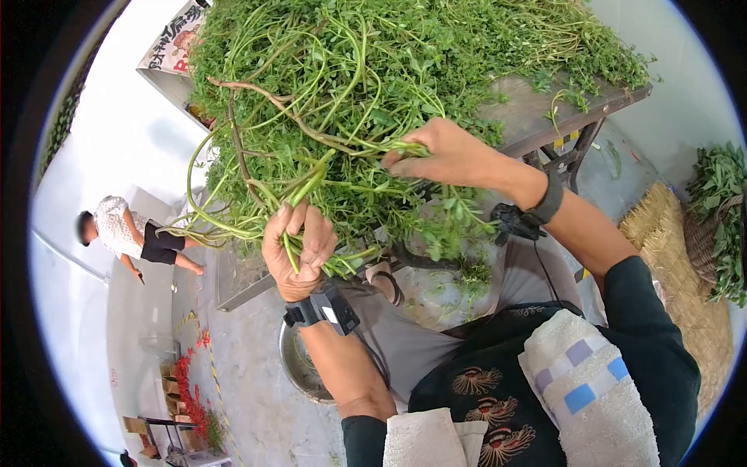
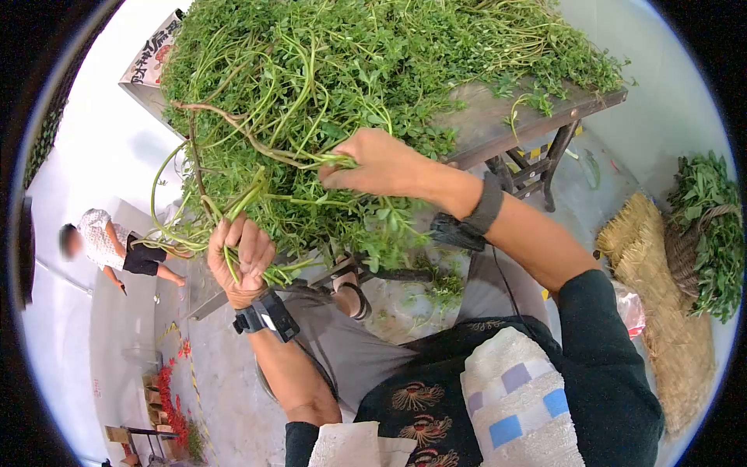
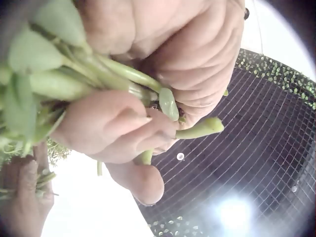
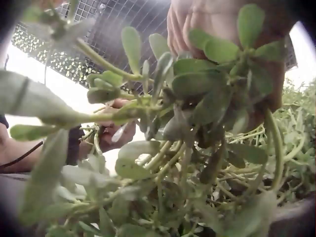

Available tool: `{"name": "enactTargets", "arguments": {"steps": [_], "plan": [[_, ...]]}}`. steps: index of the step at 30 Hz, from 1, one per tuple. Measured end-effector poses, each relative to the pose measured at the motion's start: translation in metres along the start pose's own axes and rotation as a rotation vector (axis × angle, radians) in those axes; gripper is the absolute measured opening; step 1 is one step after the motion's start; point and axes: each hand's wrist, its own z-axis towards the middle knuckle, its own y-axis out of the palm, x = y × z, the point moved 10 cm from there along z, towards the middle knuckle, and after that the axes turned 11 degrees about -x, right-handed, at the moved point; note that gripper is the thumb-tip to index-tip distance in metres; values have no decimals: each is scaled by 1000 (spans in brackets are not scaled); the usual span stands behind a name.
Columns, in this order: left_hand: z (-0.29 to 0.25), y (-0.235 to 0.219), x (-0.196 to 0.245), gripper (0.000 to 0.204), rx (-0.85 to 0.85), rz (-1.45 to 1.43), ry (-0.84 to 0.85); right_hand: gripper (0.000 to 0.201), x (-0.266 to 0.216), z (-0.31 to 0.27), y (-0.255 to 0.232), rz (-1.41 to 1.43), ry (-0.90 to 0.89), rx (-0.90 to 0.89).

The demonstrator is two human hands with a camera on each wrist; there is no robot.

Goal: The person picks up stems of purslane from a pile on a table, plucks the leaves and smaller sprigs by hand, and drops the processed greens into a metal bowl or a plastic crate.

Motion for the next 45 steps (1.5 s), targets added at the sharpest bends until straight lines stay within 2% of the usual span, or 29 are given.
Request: {"name": "enactTargets", "arguments": {"steps": [3, 5, 6, 7, 9, 10, 11, 12, 13, 15, 16, 17, 19, 21, 23, 24, 26, 27, 29, 31, 33, 34, 35, 37, 38, 41, 42, 44, 45], "plan": [[0, -2, -1, 28, 16, -3, 1, 31, -5, 19, 29, -65, 6, -70], [2, 0, -3, 28, -11, 13, -9, 37, -18, 27, 41, -307, -123, 67], [0, 1, -4, 28, -8, 13, -12, 43, 0, 34, 54, -268, 46, -91], [-1, -1, -3, 28, 22, 53, -14, 43, 3, 36, 52, -263, 48, -88], [-1, -4, 0, 28, 52, 91, -7, 41, 4, 38, 48, 19, -74, -145], [-3, -12, -1, 27, 113, 261, -69, 36, -3, 30, 39, 158, 83, -245], [-5, -14, -2, 27, 174, 430, -135, 31, -9, 27, 29, 195, 72, -214], [-14, -25, -6, 23, 391, 441, -168, 30, -10, 28, 25, 204, 35, -202], [-12, -28, -10, 23, 388, 438, -163, 30, -13, 30, 19, 210, -4, -186], [-12, -48, -16, 20, 489, 501, -178, 30, -21, 29, 20, 190, -62, -233], [-2, -36, -20, 22, 390, 441, -168, 31, -32, 27, 22, 177, -122, -276], [-1, -31, -17, 22, 391, 440, -171, 31, -35, 23, 17, 180, -121, -276], [2, -11, 1, 24, 268, 231, 45, 33, -24, 6, 17, 67, 39, -393], [-11, -19, 21, 28, 284, 240, 105, 34, -11, -8, 8, 65, 53, -378], [-11, 15, 35, 31, -223, -21, 188, 33, 8, -23, -15, 204, 141, -241], [-16, 12, 38, 31, -224, -14, 190, 33, 19, -28, -22, 204, 133, -241], [-27, 11, 49, 33, -229, -46, 272, 32, 38, -35, -47, 133, 89, -81], [-29, 11, 50, 33, -234, -44, 274, 32, 40, -39, -52, 128, 85, -79], [-29, 3, 49, 33, -155, -8, 285, 30, 45, -51, -68, 255, 196, -14], [-26, -1, 41, 33, -107, -47, 276, 25, 47, -52, -80, 220, 211, 28], [-20, -2, 33, 33, -77, 31, 230, 27, 53, -48, -92, -103, 159, 99], [-23, -8, 30, 28, -5, 86, 243, 25, 59, -43, -91, -258, 131, 67], [-20, -5, 25, 28, -12, 82, 242, 25, 66, -42, -86, -263, 135, 72], [-15, -14, 6, 27, 148, 279, 71, 26, 62, -35, -75, -588, 85, 67], [-4, -4, -8, 32, 14, 296, -35, 27, 67, -33, -68, -693, 258, 17], [2, -7, -31, 26, 158, 395, -179, 28, 63, -22, -44, -783, 295, -65], [6, -5, -36, 26, 153, 395, -181, 23, 66, -17, -39, -807, 261, -48], [4, -20, -49, 21, 293, 372, -254, 21, 72, -10, -35, -869, 248, -69], [7, -23, -53, 21, 288, 373, -254, 20, 74, -6, -32, -930, 233, -93]]}}
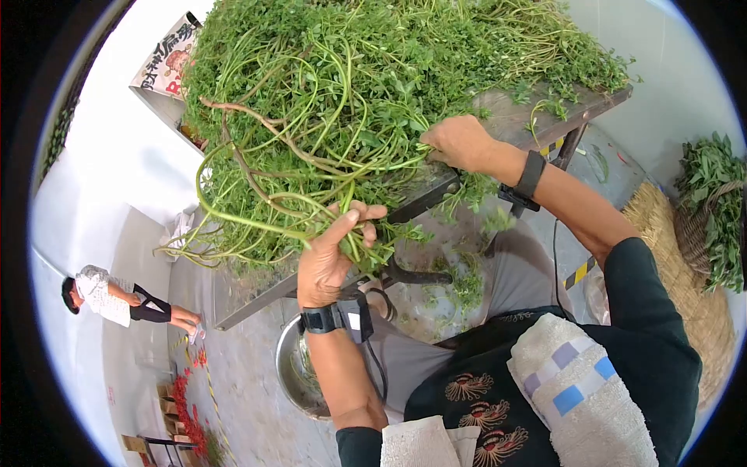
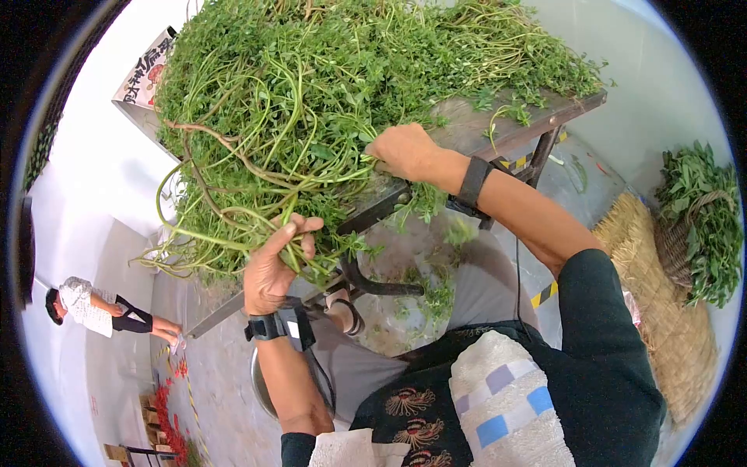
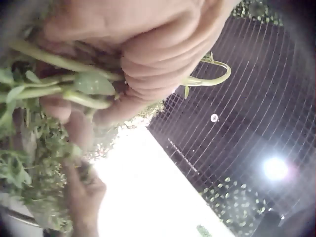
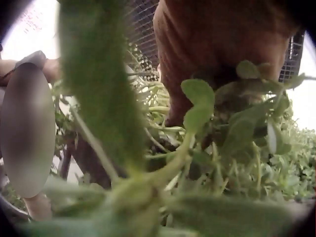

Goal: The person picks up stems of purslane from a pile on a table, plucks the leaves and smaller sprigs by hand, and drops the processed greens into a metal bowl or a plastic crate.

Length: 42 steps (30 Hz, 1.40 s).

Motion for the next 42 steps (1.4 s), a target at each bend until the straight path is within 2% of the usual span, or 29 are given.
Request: {"name": "enactTargets", "arguments": {"steps": [2, 3, 5, 6, 7, 8, 11, 13, 14, 16, 19, 20, 23, 24, 25, 26, 28, 29, 34, 36, 37, 38, 40, 41, 42], "plan": [[6, -21, -16, 18, 157, 20, -62, 21, -4, -4, -21, 55, -22, 73], [10, -24, -22, 19, 169, 37, -66, 22, -10, -10, -34, 115, -50, 137], [17, -22, -30, 21, 198, -39, -59, 22, -32, -23, -49, 154, -34, 132], [20, -20, -33, 24, 219, -107, -41, 23, -42, -31, -52, 186, -18, 142], [20, -18, -32, 18, 250, -126, -34, 25, -56, -37, -43, 210, -65, 150], [21, -18, -32, 18, 252, -127, -32, 25, -72, -44, -35, 173, -48, 82], [23, -19, -29, 22, 243, -185, 18, 25, -90, -48, -11, 276, -57, 32], [20, -21, -28, 20, 244, -107, 22, 23, -99, -51, 4, 529, -163, -118], [17, -22, -28, 20, 248, -109, 12, 23, -92, -51, 1, 537, -159, -124], [11, -19, -22, 19, 227, -75, 4, 24, -46, -47, -23, 963, -79, 29], [5, -12, -16, 19, 255, -68, 6, 24, -27, -41, -28, 931, -56, -17], [1, -14, -15, 19, 298, -67, 15, 24, -27, -40, -24, 935, -53, -16], [6, -14, -17, 25, 151, -80, 33, 31, -40, -26, -15, 1107, -132, -36], [8, -8, -17, 28, 76, -79, 34, 33, -41, -22, -6, 1239, -77, -69], [8, -6, -19, 28, 74, -75, 26, 34, -43, -20, 3, 1371, -21, -101], [8, -6, -19, 28, 88, -56, 29, 34, -47, -18, 4, 1378, -17, -97], [8, -5, -19, 28, 101, -36, 31, 33, -69, -16, 3, 1627, -168, -141], [9, -4, -18, 27, 100, -29, 35, 28, -76, -15, -4, 1639, -228, -89], [7, -3, -20, 25, 68, -130, -14, 26, -72, -11, -4, 1541, -217, -57], [9, -11, -18, 23, 116, -132, 34, 23, -59, -17, -8, 1361, -83, -100], [10, -8, -17, 18, 106, -136, 47, 19, -37, -16, -7, 1463, -19, 58], [8, -8, -16, 18, 109, -139, 48, 19, -2, -14, 1, 1522, 121, 209], [13, 7, -11, 15, -79, -307, 68, 21, 29, -17, 2, 1769, 118, 216], [13, 10, -10, 11, -96, -335, 78, 21, 27, -19, -4, 1761, 114, 214], [13, 10, -11, 11, -91, -341, 76, 22, 13, -24, 0, 1700, 114, 95]]}}
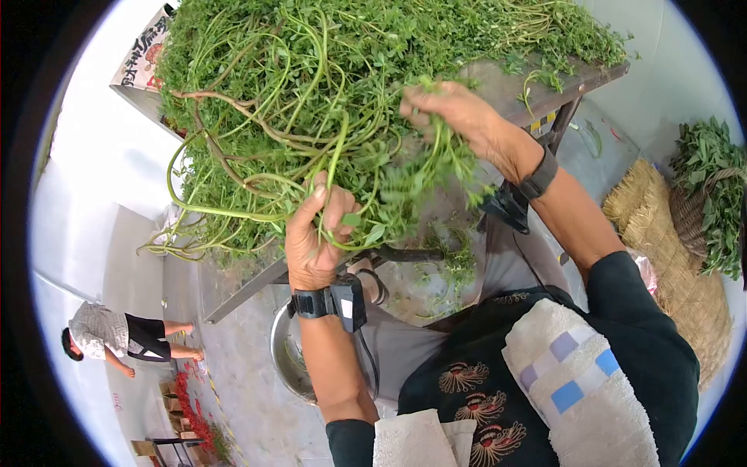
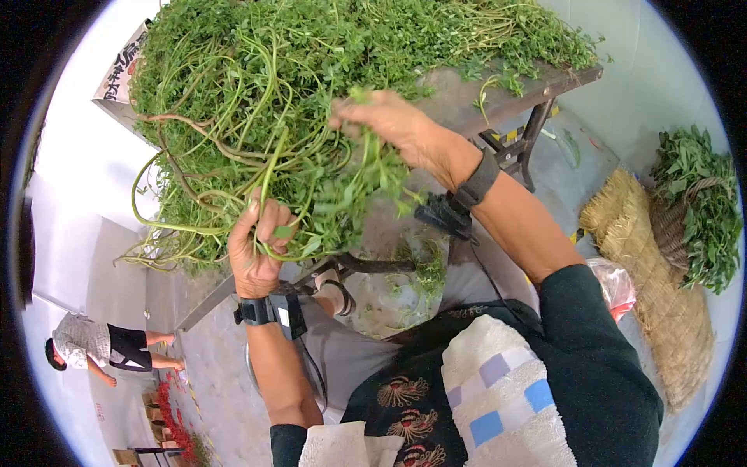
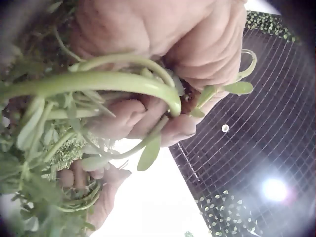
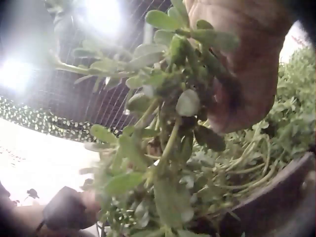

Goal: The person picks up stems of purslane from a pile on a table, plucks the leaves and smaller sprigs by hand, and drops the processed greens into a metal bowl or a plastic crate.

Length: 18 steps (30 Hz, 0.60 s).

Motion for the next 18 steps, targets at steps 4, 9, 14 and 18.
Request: {"name": "enactTargets", "arguments": {"steps": [4, 9, 14, 18], "plan": [[4, 13, -1, 8, -89, -47, -9, 27, 11, -14, 62, 11, -31, -255], [0, 20, -1, 18, -213, -81, 1, 31, 17, -8, 76, -154, -46, -250], [1, 20, -2, 10, -202, -60, -20, 31, 18, -8, 98, -183, -250, -344], [3, 18, -5, 13, -185, -67, -6, 25, 24, -12, 104, -353, -172, -374]]}}
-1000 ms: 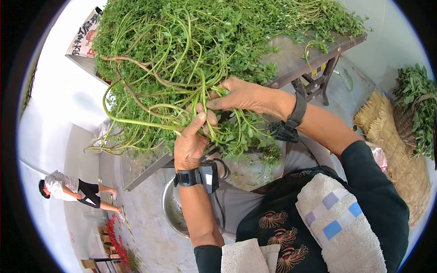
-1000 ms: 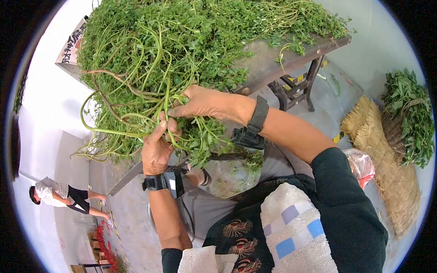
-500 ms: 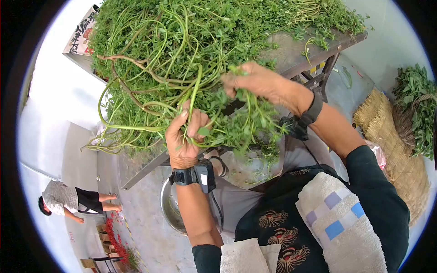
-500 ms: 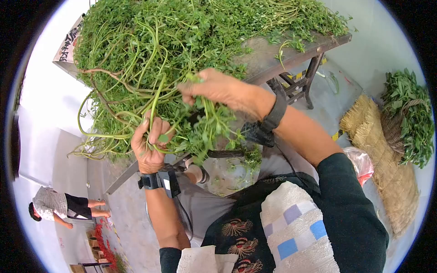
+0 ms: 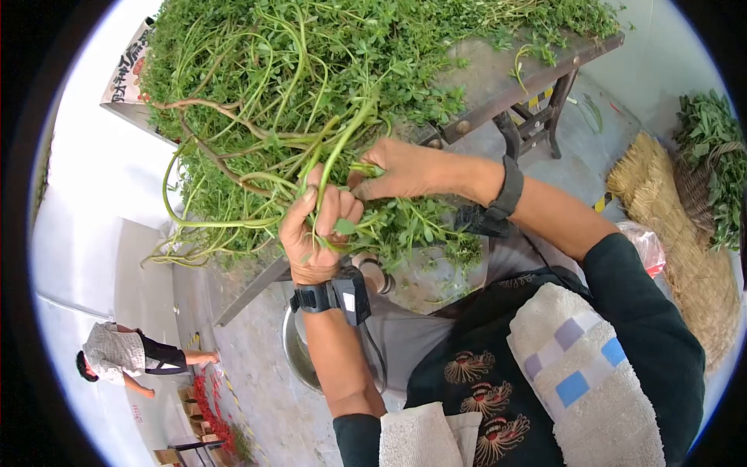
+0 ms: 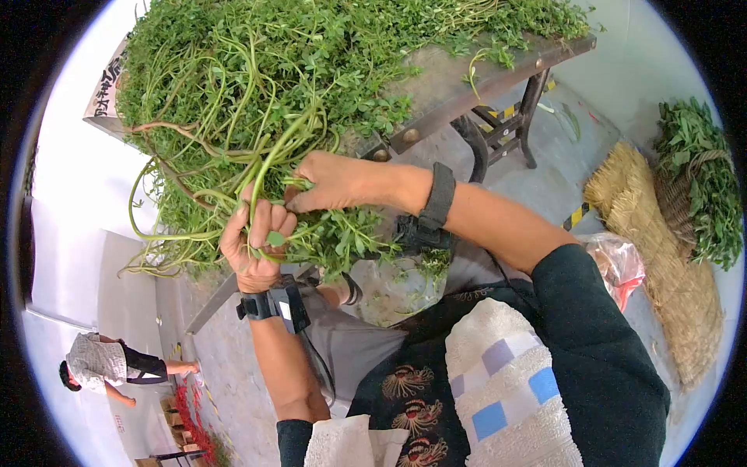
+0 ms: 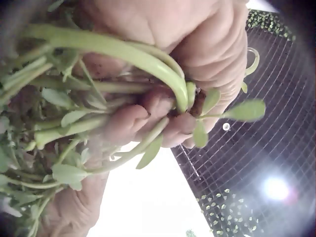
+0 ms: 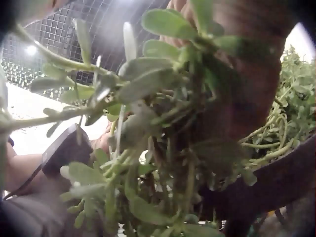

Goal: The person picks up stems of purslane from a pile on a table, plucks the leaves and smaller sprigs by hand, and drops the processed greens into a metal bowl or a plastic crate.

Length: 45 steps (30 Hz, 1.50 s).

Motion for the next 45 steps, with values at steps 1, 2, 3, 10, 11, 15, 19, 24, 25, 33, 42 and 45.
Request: {"name": "enactTargets", "arguments": {"steps": [1, 2, 3, 10, 11, 15, 19, 24, 25, 33, 42, 45], "plan": [[-1, 1, 1, 16, 2, 3, 24, 25, 0, 0, -1, 7, 22, -12], [-1, 2, 0, 16, 8, -1, 18, 26, -1, -1, -3, 13, 43, -24], [-2, 0, 6, 20, 70, 58, 50, 27, -1, -6, -8, 18, 88, -28], [1, -10, 5, 57, 193, 230, -26, 22, 44, -22, -81, 145, 274, 443], [0, -13, 5, 53, 210, 246, -32, 23, 42, -32, -90, 139, 305, 465], [3, -21, 6, 38, 174, 221, -11, 27, 17, -49, -77, 153, 214, 263], [4, -19, 6, 27, 127, 127, 0, 27, 8, -58, -77, -71, 146, 134], [-1, -21, 7, 25, 120, 113, -30, 27, 29, -68, -80, 81, 253, 149], [-3, -25, 12, 26, 183, 177, -2, 30, 34, -61, -84, 51, 197, 125], [6, -15, 14, 24, 82, 95, 16, 25, 25, -48, -82, 363, 175, 47], [4, -27, 13, 29, 134, 150, -15, 23, 40, -54, -86, 406, 169, 119], [1, -29, 12, 28, 139, 176, -31, 24, 48, -47, -81, 412, 120, 89]]}}
